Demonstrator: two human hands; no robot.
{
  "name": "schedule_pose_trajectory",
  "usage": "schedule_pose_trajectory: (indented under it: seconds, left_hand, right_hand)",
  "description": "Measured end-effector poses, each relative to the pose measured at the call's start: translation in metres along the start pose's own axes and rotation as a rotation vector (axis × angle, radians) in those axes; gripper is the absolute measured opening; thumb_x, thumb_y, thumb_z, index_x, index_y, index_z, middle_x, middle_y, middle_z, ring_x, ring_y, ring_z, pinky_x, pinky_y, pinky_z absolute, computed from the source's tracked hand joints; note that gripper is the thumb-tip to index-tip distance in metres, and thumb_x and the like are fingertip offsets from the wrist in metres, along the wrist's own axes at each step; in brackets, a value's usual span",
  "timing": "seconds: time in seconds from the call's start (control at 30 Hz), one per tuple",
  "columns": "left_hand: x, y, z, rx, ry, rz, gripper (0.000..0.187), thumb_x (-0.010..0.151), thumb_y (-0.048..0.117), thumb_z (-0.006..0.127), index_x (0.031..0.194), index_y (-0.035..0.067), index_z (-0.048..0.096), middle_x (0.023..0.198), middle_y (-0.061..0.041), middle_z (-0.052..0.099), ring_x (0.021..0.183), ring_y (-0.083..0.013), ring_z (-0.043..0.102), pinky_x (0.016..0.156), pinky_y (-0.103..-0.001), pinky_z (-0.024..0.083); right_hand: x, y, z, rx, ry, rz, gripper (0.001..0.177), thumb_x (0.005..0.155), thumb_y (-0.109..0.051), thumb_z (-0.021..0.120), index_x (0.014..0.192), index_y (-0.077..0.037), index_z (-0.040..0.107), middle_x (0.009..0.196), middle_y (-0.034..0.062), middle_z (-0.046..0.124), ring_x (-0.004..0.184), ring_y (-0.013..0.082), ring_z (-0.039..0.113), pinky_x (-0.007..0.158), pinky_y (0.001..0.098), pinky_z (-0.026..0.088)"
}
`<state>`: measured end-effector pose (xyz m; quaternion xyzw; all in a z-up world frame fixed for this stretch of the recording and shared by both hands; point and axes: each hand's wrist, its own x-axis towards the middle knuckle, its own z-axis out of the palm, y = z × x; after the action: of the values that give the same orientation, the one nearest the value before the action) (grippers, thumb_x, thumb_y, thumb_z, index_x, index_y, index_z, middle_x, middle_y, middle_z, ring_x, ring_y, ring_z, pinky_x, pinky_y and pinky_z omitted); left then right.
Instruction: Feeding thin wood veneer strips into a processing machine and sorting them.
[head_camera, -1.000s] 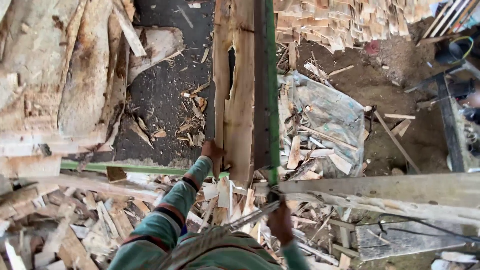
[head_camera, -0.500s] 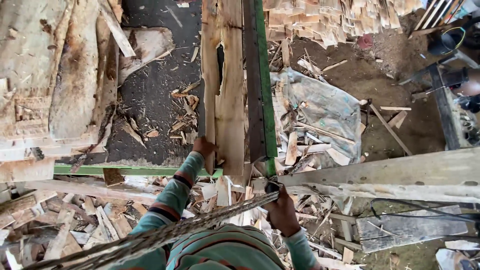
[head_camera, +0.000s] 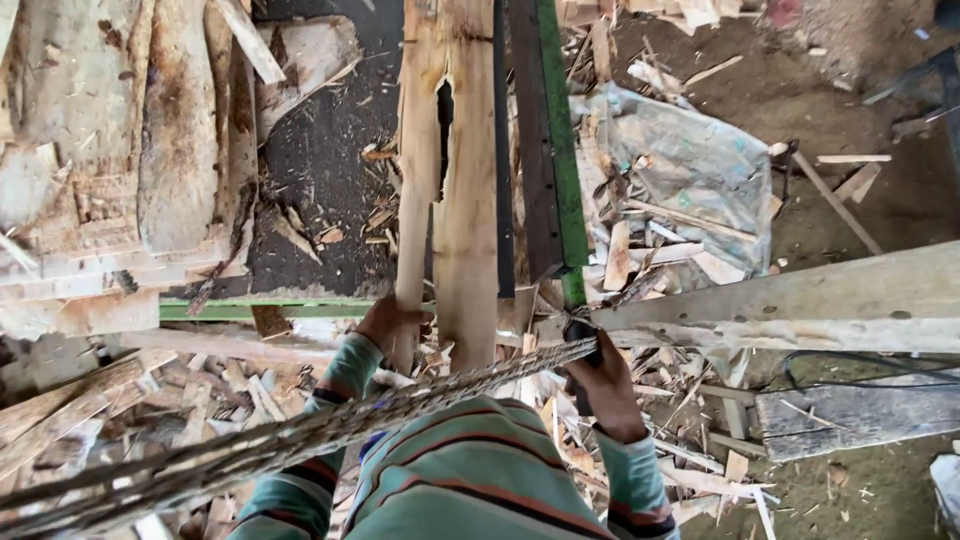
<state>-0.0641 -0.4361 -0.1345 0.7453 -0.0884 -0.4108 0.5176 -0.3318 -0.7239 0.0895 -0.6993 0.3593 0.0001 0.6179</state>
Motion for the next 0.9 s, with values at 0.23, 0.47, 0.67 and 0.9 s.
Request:
schedule_pose_trajectory:
  seconds: [0.23,0.47,0.67,0.9]
  left_hand:
    - [-0.018,-0.019,0.004,-0.407,0.239,0.015,0.047,0.089,0.023,0.075,0.131,0.004,0.066,0.112,-0.010,0.076,0.091,-0.0196,0.069,0.076,-0.034,0.057]
    - [0.033,-0.090,0.025,-0.565,0.306,0.319,0.044,0.091,0.016,0.073,0.131,-0.001,0.066,0.109,-0.012,0.077,0.096,-0.0172,0.070,0.085,-0.031,0.058]
    - [-0.027,-0.073,0.036,-0.644,0.360,0.468,0.051,0.090,0.004,0.072,0.137,-0.004,0.055,0.117,-0.009,0.073,0.106,-0.0172,0.070,0.094,-0.033,0.058]
    - [-0.035,-0.038,0.023,-0.688,0.305,0.139,0.061,0.091,0.004,0.068,0.148,0.011,0.050,0.103,-0.007,0.074,0.078,-0.0120,0.060,0.066,-0.029,0.051]
  right_hand:
    - [0.064,0.166,0.028,0.296,-0.194,-0.298,0.033,0.098,-0.016,0.055,0.129,-0.004,0.061,0.121,0.0107,0.067,0.109,0.0283,0.069,0.092,0.0390,0.057]
    - [0.093,0.164,0.097,-0.663,-0.297,-0.609,0.030,0.090,-0.007,0.068,0.120,-0.003,0.069,0.122,0.0142,0.067,0.113,0.0340,0.064,0.096,0.0447,0.053]
    - [0.122,0.212,0.084,-0.961,-0.165,-0.866,0.036,0.082,-0.009,0.068,0.117,-0.005,0.066,0.121,0.0193,0.064,0.116,0.0425,0.057,0.100,0.0524,0.046]
    - [0.163,0.294,0.085,-1.097,-0.241,-0.819,0.036,0.091,-0.017,0.057,0.125,-0.010,0.065,0.123,0.0205,0.063,0.120,0.0436,0.056,0.106,0.0580,0.040]
